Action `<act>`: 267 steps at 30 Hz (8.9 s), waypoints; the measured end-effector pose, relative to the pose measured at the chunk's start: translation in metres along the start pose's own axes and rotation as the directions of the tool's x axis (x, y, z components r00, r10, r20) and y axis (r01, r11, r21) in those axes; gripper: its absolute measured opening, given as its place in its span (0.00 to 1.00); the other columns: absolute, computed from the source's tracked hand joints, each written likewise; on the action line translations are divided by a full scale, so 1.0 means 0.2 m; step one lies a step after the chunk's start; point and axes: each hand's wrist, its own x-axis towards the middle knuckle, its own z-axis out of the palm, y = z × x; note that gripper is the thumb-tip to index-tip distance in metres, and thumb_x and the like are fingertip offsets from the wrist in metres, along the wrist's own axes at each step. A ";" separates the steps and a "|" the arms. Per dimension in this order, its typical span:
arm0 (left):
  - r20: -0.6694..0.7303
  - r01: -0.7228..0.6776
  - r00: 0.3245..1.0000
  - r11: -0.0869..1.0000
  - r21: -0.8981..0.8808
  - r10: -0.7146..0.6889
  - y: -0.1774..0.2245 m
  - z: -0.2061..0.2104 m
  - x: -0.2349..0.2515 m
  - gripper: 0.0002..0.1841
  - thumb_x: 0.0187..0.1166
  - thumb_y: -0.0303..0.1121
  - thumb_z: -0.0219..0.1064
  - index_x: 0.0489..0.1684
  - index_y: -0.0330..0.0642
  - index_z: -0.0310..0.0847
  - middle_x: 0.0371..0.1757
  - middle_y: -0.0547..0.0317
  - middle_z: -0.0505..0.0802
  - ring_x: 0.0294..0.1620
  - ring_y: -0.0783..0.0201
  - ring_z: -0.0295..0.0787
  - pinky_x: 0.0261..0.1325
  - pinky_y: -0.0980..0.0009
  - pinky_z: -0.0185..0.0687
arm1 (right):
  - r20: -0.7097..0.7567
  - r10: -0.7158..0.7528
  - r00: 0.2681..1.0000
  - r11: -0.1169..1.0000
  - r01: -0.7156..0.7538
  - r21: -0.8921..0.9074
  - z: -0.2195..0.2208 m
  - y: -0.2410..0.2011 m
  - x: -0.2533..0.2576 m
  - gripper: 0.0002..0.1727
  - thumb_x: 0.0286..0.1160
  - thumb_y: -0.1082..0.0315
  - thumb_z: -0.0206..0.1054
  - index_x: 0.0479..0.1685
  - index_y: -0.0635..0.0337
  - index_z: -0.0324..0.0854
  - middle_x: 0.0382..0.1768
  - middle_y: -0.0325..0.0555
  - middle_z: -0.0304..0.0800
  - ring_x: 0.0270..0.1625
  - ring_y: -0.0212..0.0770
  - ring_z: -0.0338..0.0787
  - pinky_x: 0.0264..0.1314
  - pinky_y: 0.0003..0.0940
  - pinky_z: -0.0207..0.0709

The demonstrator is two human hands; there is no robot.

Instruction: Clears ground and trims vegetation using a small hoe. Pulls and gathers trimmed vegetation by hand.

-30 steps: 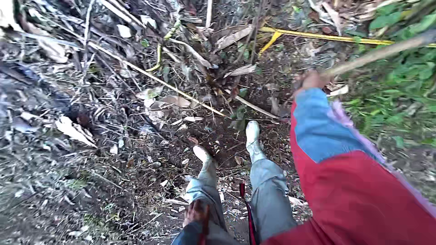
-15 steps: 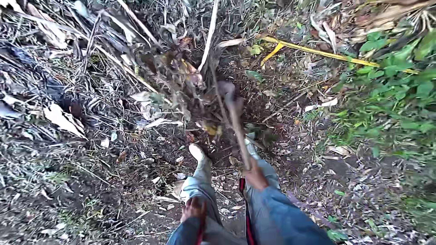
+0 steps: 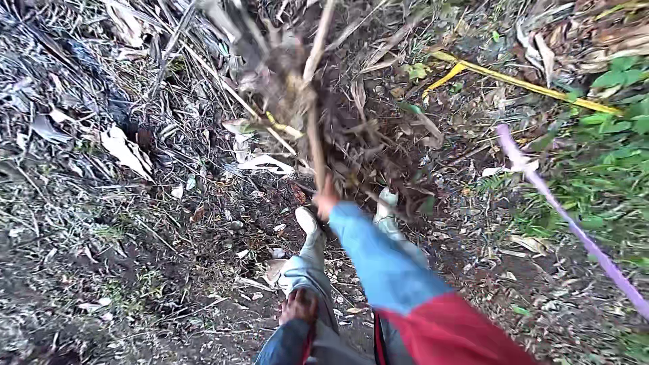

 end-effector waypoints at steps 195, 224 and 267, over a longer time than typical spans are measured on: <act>0.153 -0.007 0.985 0.917 -0.400 0.075 -0.67 0.31 0.17 0.36 0.80 0.65 0.56 0.88 0.60 0.69 0.91 0.53 0.69 0.88 0.41 0.66 0.80 0.38 0.71 | -0.047 0.121 0.992 0.381 -0.090 -0.920 0.13 1.00 -1.11 0.55 0.75 0.65 0.67 0.99 0.29 0.32 0.66 0.60 0.88 0.56 0.64 0.93 0.58 0.67 0.85; -0.559 -0.301 0.794 0.646 -0.702 -0.238 -0.39 -0.87 2.15 0.51 0.81 0.72 0.51 0.93 0.37 0.50 0.86 0.37 0.72 0.86 0.56 0.70 0.87 0.60 0.64 | -0.254 0.702 0.666 0.462 -0.154 0.874 0.54 1.73 0.62 0.50 0.79 0.21 0.39 0.95 0.43 0.48 0.88 0.56 0.62 0.83 0.62 0.70 0.71 0.70 0.73; -0.896 -0.674 0.442 0.675 -0.300 0.043 -0.70 -0.55 0.87 0.40 0.86 0.49 0.59 0.85 0.20 0.57 0.80 0.34 0.78 0.82 0.60 0.73 0.84 0.70 0.63 | 0.189 -0.168 0.967 0.897 0.071 0.435 1.16 0.30 0.52 0.19 0.75 0.58 0.70 0.56 0.63 0.82 0.38 0.54 0.89 0.39 0.47 0.88 0.40 0.49 0.84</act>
